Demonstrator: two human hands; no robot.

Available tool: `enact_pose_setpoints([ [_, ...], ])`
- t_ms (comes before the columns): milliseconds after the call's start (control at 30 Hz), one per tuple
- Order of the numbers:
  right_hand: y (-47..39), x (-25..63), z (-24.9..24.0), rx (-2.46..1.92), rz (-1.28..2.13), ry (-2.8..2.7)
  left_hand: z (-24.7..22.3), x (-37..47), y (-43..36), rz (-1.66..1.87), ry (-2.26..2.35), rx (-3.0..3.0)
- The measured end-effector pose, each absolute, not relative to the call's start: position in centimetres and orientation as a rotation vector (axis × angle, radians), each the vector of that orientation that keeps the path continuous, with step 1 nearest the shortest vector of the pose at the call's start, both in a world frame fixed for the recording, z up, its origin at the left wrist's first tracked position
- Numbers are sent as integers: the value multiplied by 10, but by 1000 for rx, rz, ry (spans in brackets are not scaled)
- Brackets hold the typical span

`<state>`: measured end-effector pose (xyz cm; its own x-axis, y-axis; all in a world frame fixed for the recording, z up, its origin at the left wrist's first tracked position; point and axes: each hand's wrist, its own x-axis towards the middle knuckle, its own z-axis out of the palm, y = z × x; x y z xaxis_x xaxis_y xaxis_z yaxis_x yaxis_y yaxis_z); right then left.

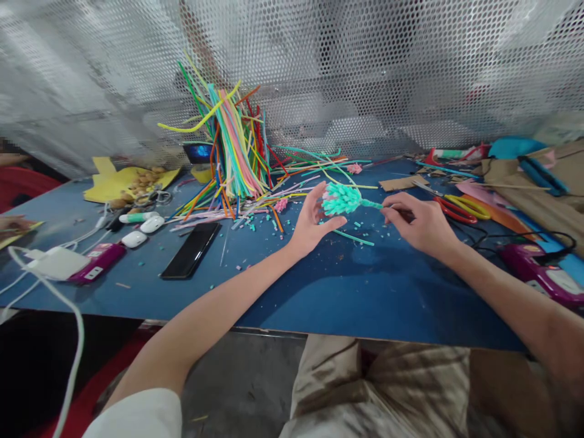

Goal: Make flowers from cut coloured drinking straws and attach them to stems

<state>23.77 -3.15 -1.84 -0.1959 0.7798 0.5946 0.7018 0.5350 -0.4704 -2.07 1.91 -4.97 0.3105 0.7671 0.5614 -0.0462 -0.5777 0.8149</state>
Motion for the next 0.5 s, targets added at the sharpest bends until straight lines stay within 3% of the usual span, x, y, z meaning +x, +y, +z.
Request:
enact_pose_setpoints([
  [300,-29,242,-13,-1119,-205,-2090,-23,-34,4,1318,556,2607],
  [500,-27,245,-15,-998,-247,-2117,-23,-30,0,1269,474,2703],
])
